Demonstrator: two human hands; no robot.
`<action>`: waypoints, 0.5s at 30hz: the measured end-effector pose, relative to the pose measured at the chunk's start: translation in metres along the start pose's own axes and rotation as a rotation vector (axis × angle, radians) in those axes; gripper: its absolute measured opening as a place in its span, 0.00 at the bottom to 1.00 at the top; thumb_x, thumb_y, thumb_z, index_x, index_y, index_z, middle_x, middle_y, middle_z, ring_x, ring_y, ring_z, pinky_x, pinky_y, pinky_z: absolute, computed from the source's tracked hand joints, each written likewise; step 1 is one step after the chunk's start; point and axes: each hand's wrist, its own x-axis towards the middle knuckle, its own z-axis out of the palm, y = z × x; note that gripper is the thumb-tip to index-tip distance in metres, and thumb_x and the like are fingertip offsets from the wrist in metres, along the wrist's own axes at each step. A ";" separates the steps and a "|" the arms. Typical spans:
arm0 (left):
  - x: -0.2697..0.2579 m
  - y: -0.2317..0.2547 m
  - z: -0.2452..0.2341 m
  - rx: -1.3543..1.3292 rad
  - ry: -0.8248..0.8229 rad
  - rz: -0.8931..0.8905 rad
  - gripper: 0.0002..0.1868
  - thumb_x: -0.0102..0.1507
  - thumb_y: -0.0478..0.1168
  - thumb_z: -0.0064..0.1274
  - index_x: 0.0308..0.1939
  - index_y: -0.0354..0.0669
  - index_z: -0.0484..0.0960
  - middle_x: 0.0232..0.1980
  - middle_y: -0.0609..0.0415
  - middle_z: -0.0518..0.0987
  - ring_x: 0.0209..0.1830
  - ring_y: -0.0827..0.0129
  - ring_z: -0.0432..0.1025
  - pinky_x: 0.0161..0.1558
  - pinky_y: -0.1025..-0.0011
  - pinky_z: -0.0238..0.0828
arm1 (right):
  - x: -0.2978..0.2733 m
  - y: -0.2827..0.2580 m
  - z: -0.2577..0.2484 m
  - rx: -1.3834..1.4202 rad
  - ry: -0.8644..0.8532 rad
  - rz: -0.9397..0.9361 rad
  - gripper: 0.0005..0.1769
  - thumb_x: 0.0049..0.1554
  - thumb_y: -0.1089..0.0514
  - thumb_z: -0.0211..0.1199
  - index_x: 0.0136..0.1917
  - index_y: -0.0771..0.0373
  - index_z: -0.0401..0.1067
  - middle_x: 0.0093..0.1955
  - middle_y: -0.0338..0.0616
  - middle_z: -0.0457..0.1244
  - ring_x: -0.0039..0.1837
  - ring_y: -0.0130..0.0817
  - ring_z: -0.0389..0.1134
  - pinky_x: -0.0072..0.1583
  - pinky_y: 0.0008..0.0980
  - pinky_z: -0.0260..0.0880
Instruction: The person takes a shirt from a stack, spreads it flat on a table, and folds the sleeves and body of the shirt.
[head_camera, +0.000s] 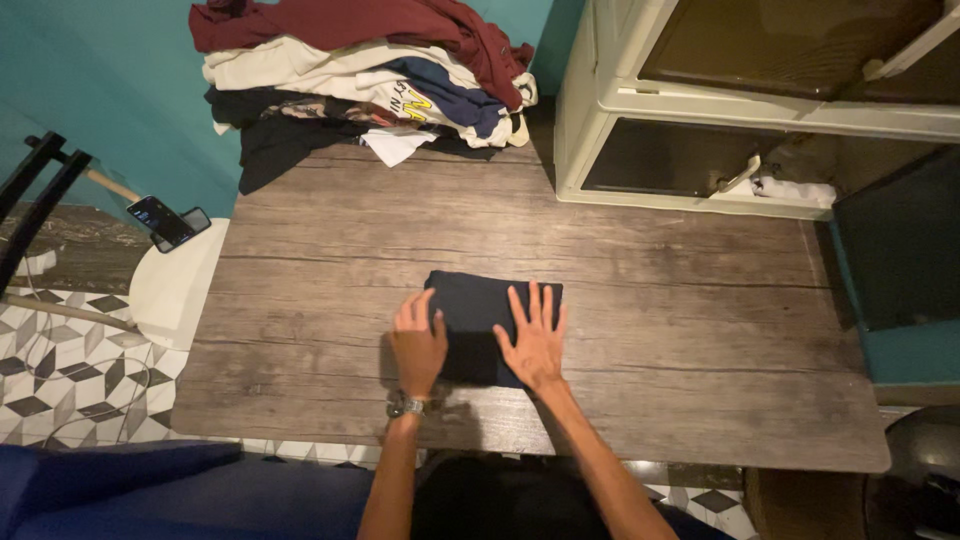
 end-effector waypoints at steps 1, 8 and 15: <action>-0.002 0.013 0.003 0.089 0.000 0.063 0.21 0.70 0.47 0.47 0.67 0.50 0.73 0.65 0.42 0.74 0.63 0.47 0.70 0.59 0.48 0.65 | -0.001 -0.003 0.002 -0.077 -0.017 -0.042 0.43 0.58 0.36 0.57 0.80 0.52 0.53 0.84 0.57 0.38 0.82 0.59 0.36 0.76 0.62 0.32; -0.005 0.033 0.021 0.435 -0.107 0.120 0.27 0.70 0.56 0.42 0.74 0.63 0.68 0.80 0.43 0.56 0.76 0.41 0.55 0.68 0.40 0.49 | -0.006 0.010 0.012 0.045 -0.036 0.011 0.41 0.58 0.39 0.60 0.79 0.52 0.55 0.84 0.55 0.41 0.83 0.57 0.39 0.77 0.60 0.30; -0.018 0.013 0.032 0.321 -0.113 0.116 0.28 0.72 0.56 0.40 0.76 0.58 0.66 0.82 0.41 0.53 0.78 0.38 0.52 0.72 0.38 0.47 | -0.030 0.080 0.031 0.650 0.080 0.520 0.32 0.54 0.53 0.68 0.69 0.62 0.65 0.60 0.58 0.66 0.61 0.45 0.68 0.63 0.38 0.68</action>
